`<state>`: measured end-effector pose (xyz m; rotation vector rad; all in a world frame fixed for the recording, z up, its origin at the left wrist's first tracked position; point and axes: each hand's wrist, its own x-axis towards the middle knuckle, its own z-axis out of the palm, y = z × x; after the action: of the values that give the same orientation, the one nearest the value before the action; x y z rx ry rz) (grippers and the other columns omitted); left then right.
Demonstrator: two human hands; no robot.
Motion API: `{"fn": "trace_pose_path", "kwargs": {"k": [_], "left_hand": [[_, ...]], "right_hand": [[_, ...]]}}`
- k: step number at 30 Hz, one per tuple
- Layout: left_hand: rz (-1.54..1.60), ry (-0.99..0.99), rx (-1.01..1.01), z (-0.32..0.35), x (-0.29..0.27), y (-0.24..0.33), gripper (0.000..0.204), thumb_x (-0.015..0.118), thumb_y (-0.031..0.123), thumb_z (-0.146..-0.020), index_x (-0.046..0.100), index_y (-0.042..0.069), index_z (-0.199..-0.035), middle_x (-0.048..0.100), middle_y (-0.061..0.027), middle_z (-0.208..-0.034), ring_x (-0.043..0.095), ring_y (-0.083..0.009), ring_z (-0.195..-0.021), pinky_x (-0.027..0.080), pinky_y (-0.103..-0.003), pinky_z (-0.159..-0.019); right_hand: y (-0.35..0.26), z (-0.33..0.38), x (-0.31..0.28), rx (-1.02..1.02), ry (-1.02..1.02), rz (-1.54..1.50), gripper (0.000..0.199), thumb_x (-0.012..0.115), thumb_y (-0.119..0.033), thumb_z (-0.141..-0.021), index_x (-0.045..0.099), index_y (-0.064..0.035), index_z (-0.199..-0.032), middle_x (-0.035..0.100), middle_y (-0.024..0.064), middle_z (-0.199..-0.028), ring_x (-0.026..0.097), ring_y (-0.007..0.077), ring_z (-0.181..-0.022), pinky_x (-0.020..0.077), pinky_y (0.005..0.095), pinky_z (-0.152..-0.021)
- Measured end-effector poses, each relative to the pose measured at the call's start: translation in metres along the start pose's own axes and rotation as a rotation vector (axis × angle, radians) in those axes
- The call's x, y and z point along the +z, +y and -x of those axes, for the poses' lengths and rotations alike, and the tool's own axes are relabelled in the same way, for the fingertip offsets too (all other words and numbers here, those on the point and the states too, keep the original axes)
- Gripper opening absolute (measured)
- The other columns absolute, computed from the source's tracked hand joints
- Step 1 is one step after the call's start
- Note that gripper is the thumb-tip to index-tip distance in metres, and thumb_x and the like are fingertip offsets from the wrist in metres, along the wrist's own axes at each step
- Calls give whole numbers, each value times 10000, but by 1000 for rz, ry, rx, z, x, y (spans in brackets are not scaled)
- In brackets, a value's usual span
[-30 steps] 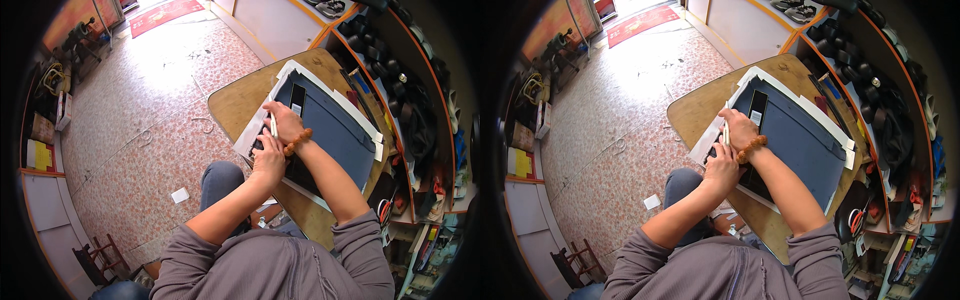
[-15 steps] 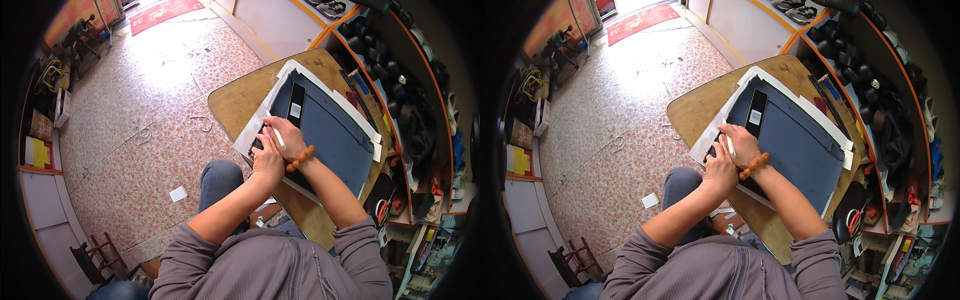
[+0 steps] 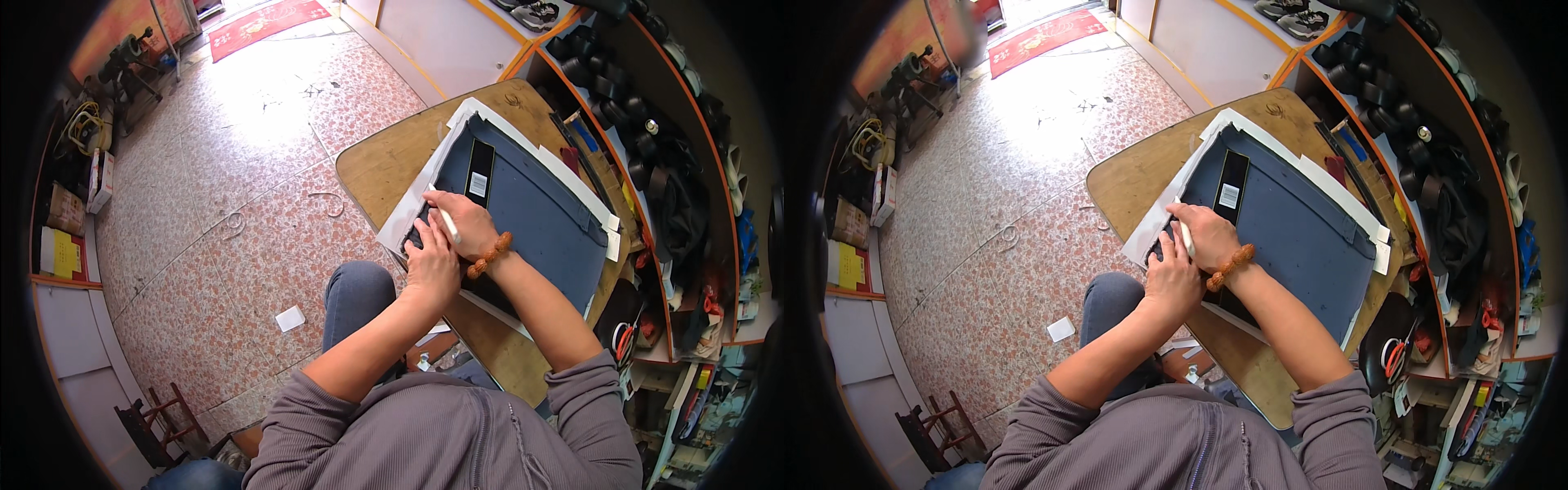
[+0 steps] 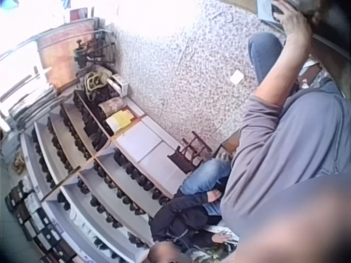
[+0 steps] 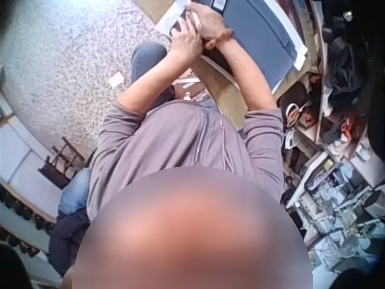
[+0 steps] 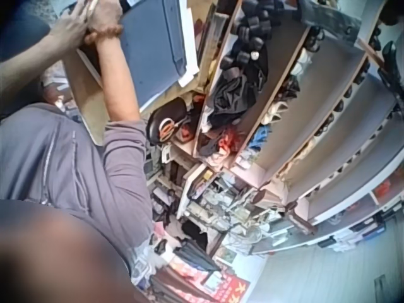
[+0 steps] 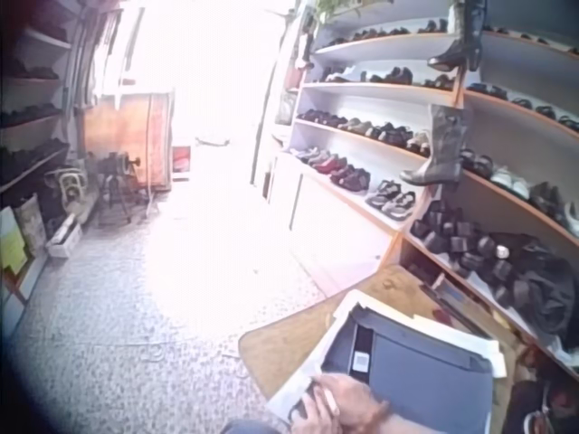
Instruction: The person traces a rectangular outline on a white sheet using a dark rectangular object as a template, then uses scissors to cut along the traced lines. The person handles the template, white sheet, and scissors throughout the process.
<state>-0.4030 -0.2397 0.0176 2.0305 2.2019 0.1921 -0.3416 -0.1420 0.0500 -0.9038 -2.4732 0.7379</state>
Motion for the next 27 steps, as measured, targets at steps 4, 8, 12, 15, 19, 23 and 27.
{"fn": "trace_pose_path", "kwargs": {"k": [4, 8, 12, 15, 19, 23, 27], "left_hand": [[-34, -48, 17, -1, -1, -1, 675, 578, 351, -849, 432, 13, -1414, 375, -261, -1446, 385, -436, -1321, 449, -537, -960], [-8, -68, 79, -1, 9, -4, 669, 563, 397, -869, 417, 74, -1436, 387, -230, -1441, 370, -462, -1321, 456, -579, -936], [-155, 19, 29, -6, 15, 1, 654, 539, 451, -880, 471, 51, -1393, 416, -278, -1403, 401, -479, -1273, 515, -589, -823], [-175, 81, 43, -6, 14, 1, 651, 532, 493, -879, 531, 35, -1342, 413, -314, -1397, 408, -483, -1250, 541, -559, -766], [-136, 77, 50, -6, 10, 1, 670, 536, 529, -870, 568, 19, -1302, 398, -329, -1409, 427, -481, -1218, 547, -552, -735], [-148, 73, 45, -8, 8, 1, 675, 537, 537, -869, 570, 18, -1299, 409, -327, -1401, 424, -478, -1216, 547, -546, -717], [-111, 94, 18, -8, 8, 3, 652, 547, 532, -866, 573, 48, -1302, 448, -297, -1375, 386, -486, -1247, 532, -570, -714]], "right_hand": [[-13, 2, 0, 144, 39, -362, 227, 660, -179, -875, 698, -52, -1059, 712, 129, -901, 697, 245, -776, 543, 325, -699], [-23, -2, 3, 155, -22, -348, 180, 653, -204, -869, 696, -51, -953, 699, 121, -765, 692, 218, -682, 533, 318, -627], [-21, -11, 0, 182, 83, -193, 197, 608, -249, -891, 636, -55, -905, 673, 127, -723, 679, 274, -683, 525, 363, -621], [-13, -13, -3, 203, 104, -135, 197, 589, -251, -905, 609, -55, -909, 662, 138, -731, 666, 325, -698, 518, 405, -625], [-4, -19, 1, 229, 101, -126, 205, 568, -254, -923, 586, -50, -918, 660, 154, -767, 661, 350, -731, 513, 425, -637], [-2, -20, 1, 216, 54, -107, 213, 549, -265, -939, 557, -52, -935, 651, 162, -794, 649, 369, -743, 506, 446, -643], [-8, -25, -2, 134, -17, 20, 214, 533, -274, -945, 551, -61, -941, 643, 160, -820, 649, 372, -749, 510, 458, -645]]}}
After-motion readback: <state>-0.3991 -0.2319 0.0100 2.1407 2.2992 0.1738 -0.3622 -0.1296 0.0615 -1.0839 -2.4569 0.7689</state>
